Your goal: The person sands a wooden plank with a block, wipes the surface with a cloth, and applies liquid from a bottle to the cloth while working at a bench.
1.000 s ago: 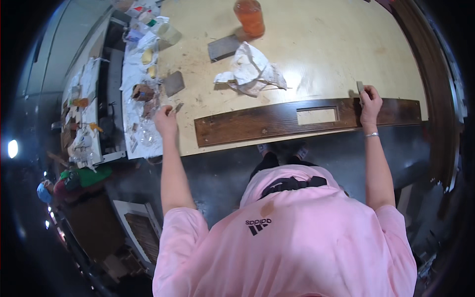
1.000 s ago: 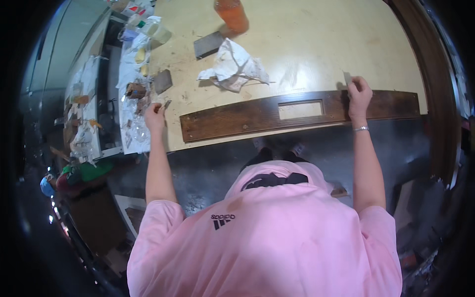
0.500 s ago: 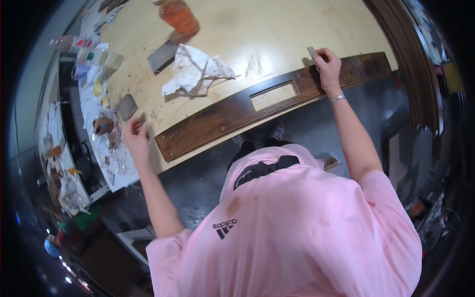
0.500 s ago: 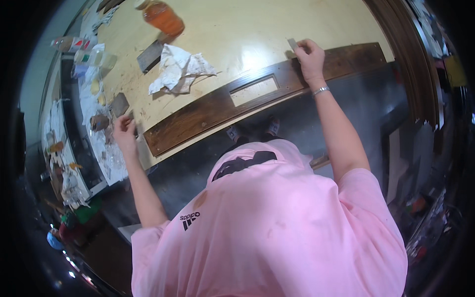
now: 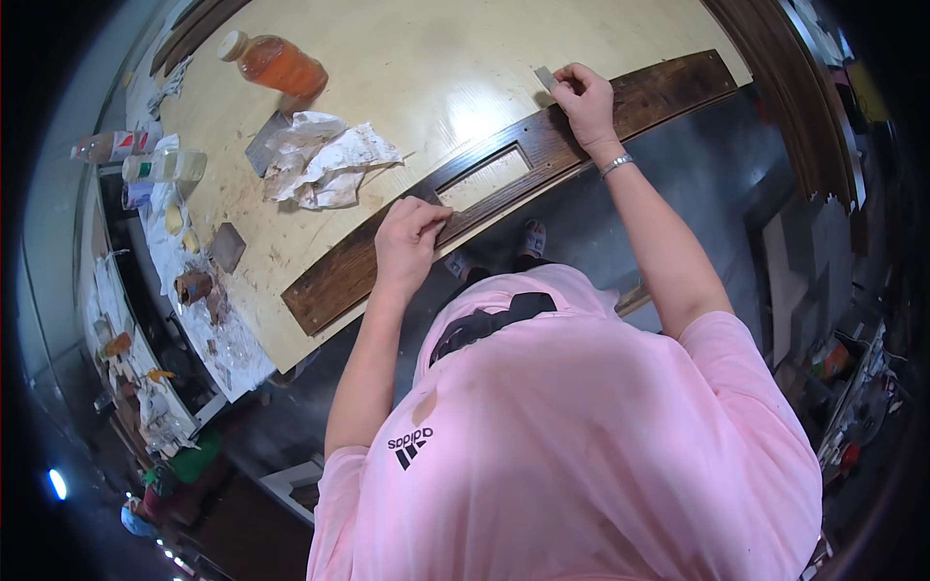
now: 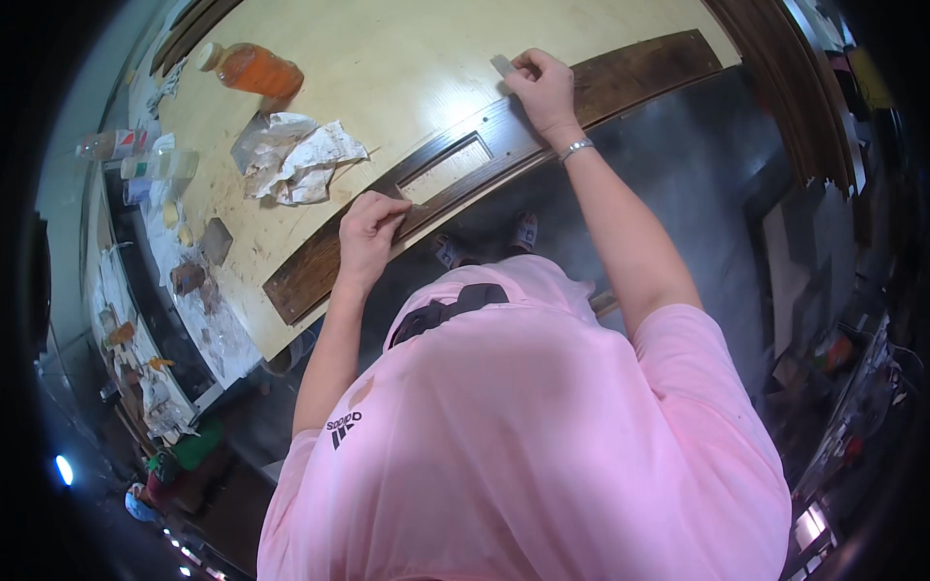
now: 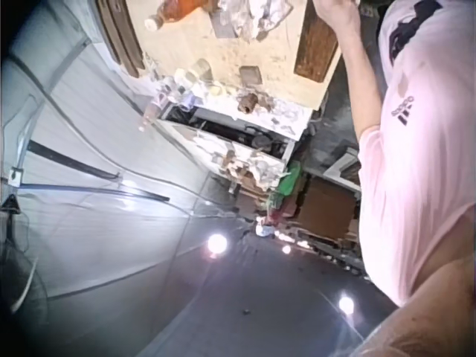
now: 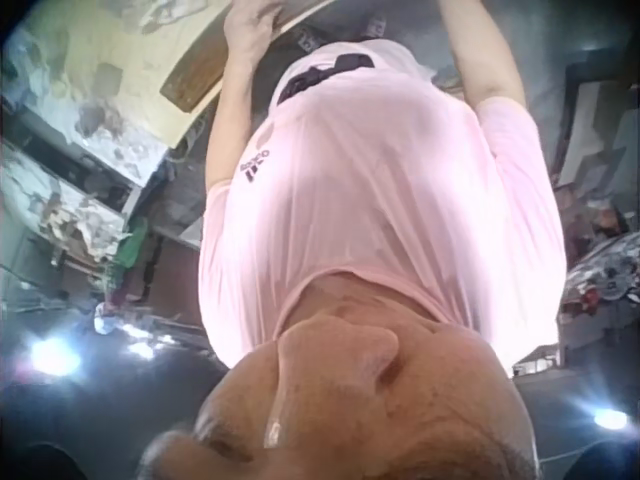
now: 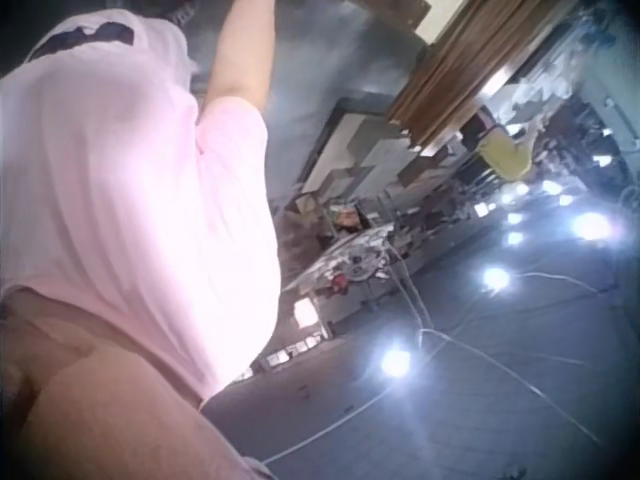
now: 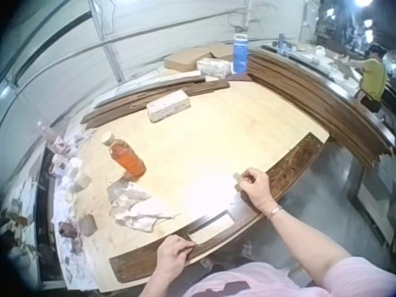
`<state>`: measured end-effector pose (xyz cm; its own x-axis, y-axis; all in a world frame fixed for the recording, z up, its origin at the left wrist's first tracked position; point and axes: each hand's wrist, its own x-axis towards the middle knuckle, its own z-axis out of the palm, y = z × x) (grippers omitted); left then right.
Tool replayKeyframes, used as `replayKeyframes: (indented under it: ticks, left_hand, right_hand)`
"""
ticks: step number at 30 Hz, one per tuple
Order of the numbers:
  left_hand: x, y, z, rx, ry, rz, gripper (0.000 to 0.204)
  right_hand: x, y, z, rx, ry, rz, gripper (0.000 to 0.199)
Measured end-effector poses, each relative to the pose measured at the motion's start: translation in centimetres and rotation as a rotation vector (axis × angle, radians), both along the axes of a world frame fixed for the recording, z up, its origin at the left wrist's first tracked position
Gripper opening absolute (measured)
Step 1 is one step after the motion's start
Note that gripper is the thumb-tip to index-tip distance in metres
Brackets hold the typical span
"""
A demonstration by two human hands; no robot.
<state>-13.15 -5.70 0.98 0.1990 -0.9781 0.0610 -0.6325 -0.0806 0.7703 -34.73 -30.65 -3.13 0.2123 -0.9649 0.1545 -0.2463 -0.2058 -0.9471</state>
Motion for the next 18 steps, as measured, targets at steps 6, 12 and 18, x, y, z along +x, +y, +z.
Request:
replayKeyframes:
  ticks: [6,12,18]
  left_hand:
    - [-0.2,0.0,-0.5,0.002,0.032,0.005,0.016]
    - [-0.5,0.3,-0.5,0.006,0.015,0.015,0.016]
    - [-0.5,0.4,-1.0,-0.016,-0.053,-0.013,0.017]
  right_hand:
    - [0.0,0.2,0.2,-0.001,0.016,-0.01,0.022]
    - [0.1,0.1,0.1,-0.006,0.002,-0.003,0.023]
    - [0.0,0.2,0.2,-0.017,0.002,-0.001,0.023]
